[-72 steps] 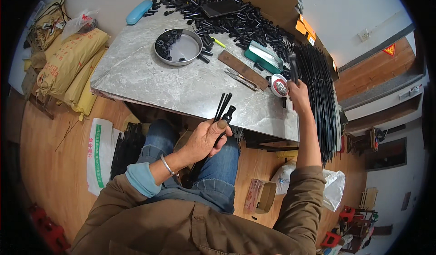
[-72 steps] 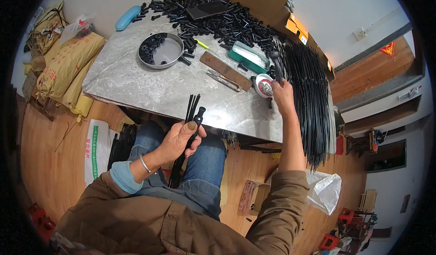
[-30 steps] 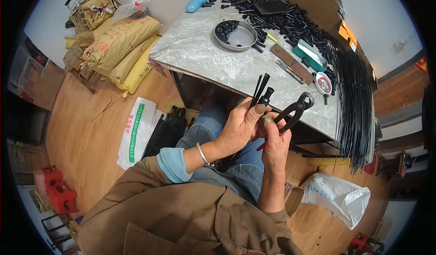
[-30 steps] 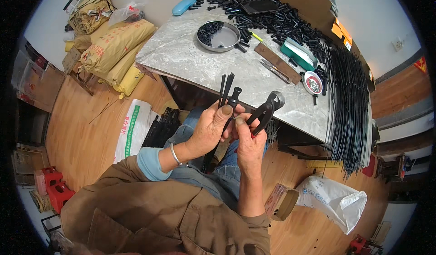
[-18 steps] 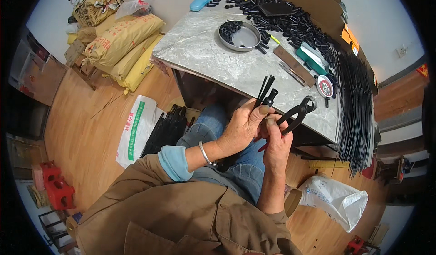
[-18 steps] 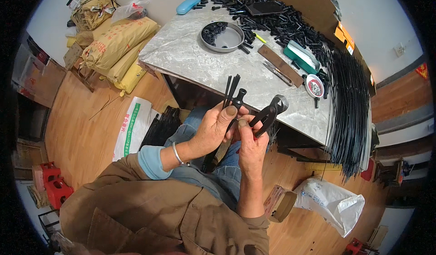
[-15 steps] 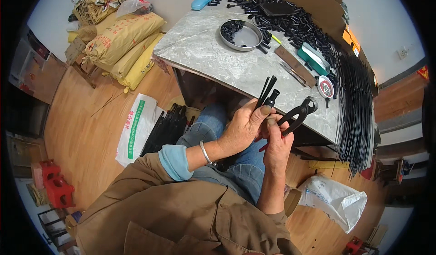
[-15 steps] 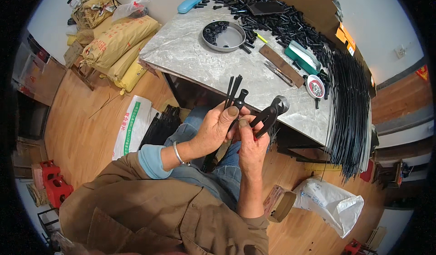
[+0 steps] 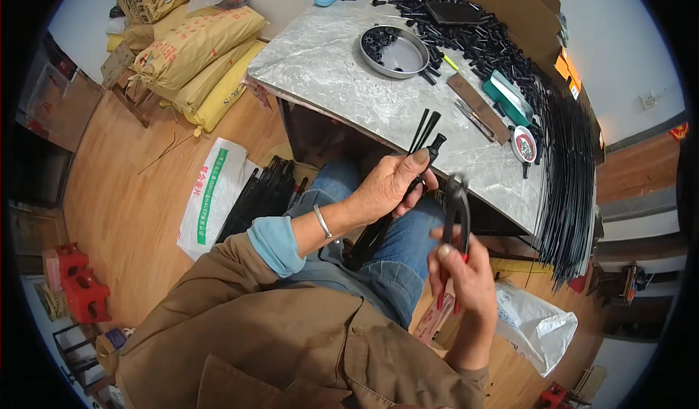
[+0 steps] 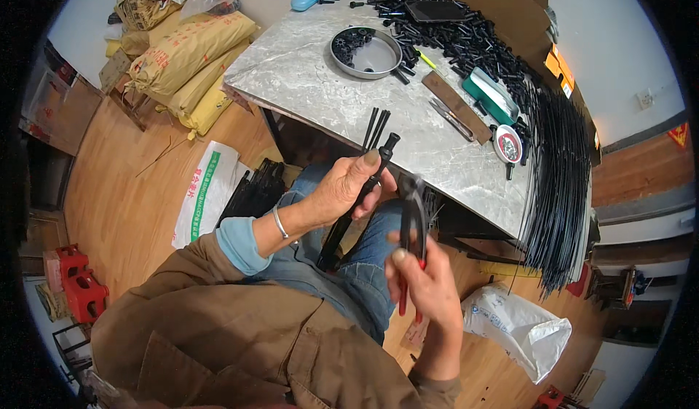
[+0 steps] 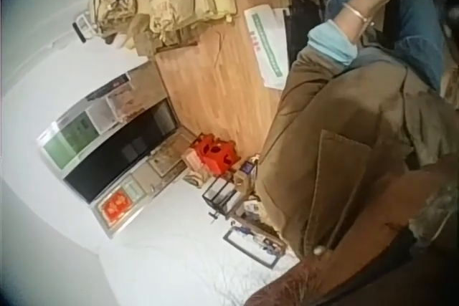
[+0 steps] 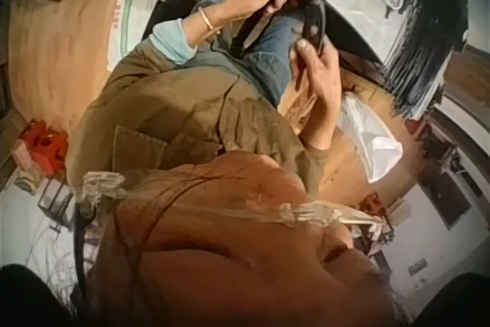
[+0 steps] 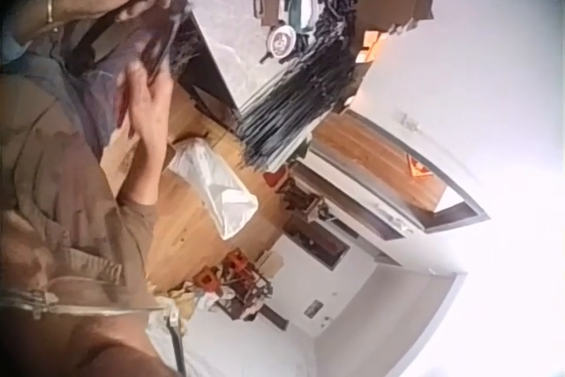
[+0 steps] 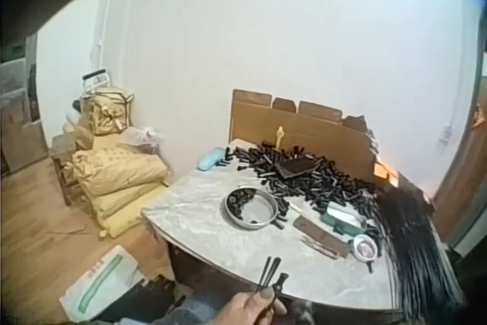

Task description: Assembling, grouping, and trimming black plastic components at a workbench.

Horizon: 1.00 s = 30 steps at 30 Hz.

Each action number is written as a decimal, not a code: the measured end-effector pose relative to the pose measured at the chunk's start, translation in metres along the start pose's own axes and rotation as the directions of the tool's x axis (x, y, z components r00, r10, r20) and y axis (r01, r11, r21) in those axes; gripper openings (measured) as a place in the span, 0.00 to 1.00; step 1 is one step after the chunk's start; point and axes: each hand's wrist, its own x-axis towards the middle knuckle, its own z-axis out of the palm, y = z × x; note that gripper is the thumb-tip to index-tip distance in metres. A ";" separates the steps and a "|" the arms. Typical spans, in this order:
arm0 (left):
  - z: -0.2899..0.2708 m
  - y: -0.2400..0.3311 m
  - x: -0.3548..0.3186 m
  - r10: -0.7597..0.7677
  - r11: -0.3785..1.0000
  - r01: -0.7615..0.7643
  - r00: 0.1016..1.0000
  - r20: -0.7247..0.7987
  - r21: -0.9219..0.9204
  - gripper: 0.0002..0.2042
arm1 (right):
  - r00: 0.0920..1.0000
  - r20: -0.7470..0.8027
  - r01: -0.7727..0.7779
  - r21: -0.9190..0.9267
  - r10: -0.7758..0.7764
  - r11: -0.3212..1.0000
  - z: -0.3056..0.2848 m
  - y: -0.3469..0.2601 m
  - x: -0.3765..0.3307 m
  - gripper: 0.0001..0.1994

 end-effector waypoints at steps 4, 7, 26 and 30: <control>0.010 -0.002 -0.002 -0.029 1.000 0.028 0.998 0.062 0.007 0.34 | 0.974 0.048 -0.223 -0.003 0.222 0.975 0.001 0.009 -0.015 0.13; 0.015 0.000 -0.003 0.005 1.000 -0.006 0.996 0.084 0.009 0.33 | 0.946 0.146 -0.302 0.057 0.291 0.952 -0.003 0.011 -0.018 0.15; 0.015 -0.009 -0.007 -0.031 1.000 0.031 0.997 0.076 0.004 0.31 | 0.994 -0.076 -0.107 -0.464 0.080 0.879 0.011 0.012 -0.008 0.07; 0.013 -0.007 -0.004 -0.032 0.999 0.035 0.992 0.126 -0.017 0.33 | 0.901 0.222 -0.383 -0.001 0.373 0.924 -0.005 -0.020 -0.015 0.14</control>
